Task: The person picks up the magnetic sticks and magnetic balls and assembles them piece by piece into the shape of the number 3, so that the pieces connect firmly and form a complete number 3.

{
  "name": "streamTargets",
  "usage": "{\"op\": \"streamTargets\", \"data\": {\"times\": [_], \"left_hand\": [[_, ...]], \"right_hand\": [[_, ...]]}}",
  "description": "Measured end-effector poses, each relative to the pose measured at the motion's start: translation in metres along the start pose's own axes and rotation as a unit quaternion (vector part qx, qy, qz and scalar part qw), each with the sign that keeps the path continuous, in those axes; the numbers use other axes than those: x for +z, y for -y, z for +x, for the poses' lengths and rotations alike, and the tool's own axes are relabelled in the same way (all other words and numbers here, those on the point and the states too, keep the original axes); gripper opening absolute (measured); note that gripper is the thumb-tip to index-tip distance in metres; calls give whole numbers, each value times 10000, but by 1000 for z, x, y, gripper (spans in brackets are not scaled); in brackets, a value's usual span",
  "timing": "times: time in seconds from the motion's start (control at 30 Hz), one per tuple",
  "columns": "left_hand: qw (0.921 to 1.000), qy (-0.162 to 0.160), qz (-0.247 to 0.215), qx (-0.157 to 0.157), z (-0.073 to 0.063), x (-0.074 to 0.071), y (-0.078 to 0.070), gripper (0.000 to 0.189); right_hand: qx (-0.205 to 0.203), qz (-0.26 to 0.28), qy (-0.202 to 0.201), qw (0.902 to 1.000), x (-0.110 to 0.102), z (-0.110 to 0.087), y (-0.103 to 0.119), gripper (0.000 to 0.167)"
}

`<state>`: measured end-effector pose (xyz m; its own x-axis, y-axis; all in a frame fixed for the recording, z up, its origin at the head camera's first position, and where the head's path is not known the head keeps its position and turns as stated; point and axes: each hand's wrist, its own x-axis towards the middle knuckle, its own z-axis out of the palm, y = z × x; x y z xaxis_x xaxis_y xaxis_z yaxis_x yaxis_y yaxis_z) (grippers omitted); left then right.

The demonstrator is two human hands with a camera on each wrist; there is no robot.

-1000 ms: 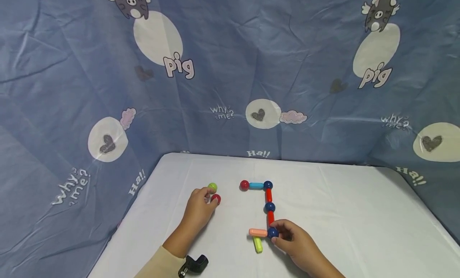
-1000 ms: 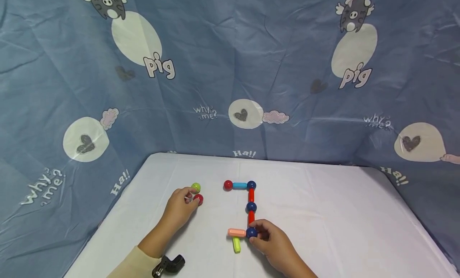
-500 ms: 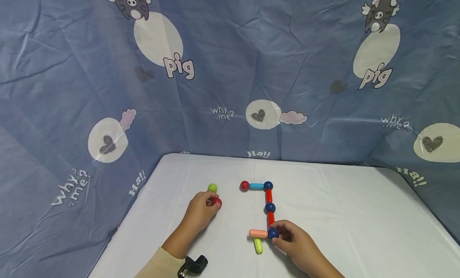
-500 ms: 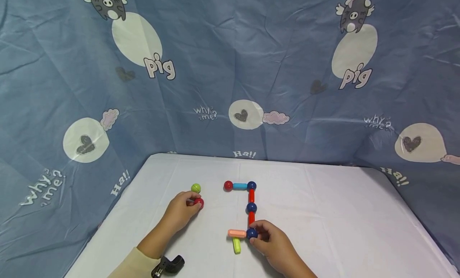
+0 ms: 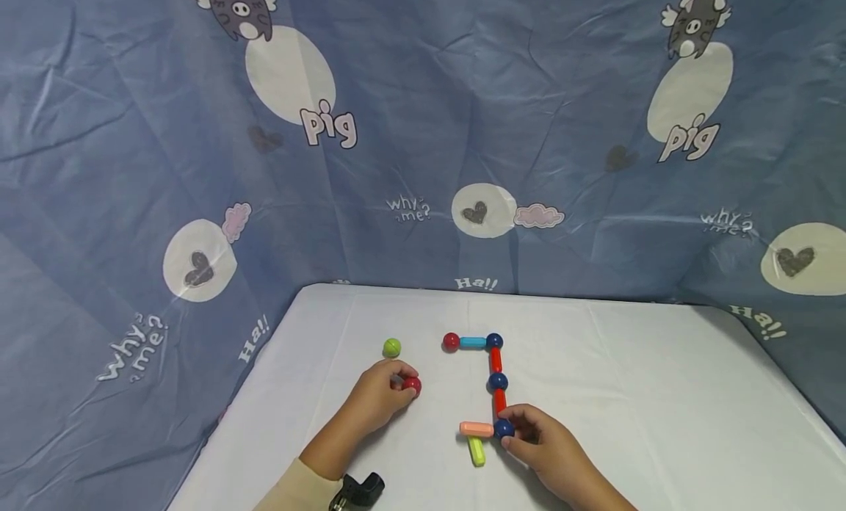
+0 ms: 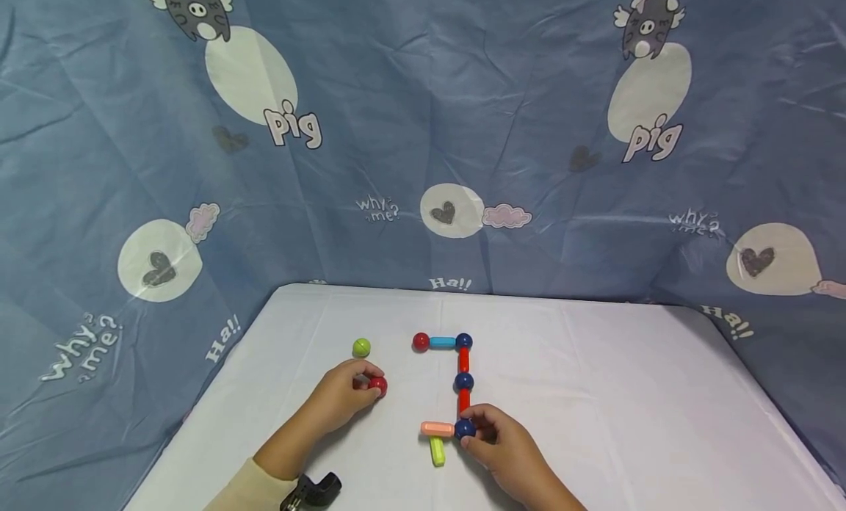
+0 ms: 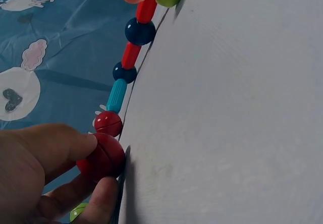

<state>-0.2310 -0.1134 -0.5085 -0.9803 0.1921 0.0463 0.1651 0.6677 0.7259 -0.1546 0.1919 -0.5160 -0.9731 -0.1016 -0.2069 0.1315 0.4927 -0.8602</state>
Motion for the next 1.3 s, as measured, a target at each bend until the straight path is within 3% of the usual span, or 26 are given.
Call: {"op": "streamTargets", "data": {"times": [0.2, 0.57, 0.93, 1.3], "left_hand": [[9994, 319, 7, 142, -1, 0, -3, 22], [9986, 489, -92, 176, -4, 5, -6, 21], [9950, 764, -649, 4, -10, 17, -11, 23], [9856, 981, -1376, -97, -19, 24, -23, 23]], "right_hand": [[21, 59, 45, 10000, 0, 1, 0, 40], [90, 98, 28, 9999, -1, 1, -2, 41], [31, 72, 18, 10000, 0, 2, -1, 40], [94, -9, -61, 9999, 2, 3, -1, 39]]}}
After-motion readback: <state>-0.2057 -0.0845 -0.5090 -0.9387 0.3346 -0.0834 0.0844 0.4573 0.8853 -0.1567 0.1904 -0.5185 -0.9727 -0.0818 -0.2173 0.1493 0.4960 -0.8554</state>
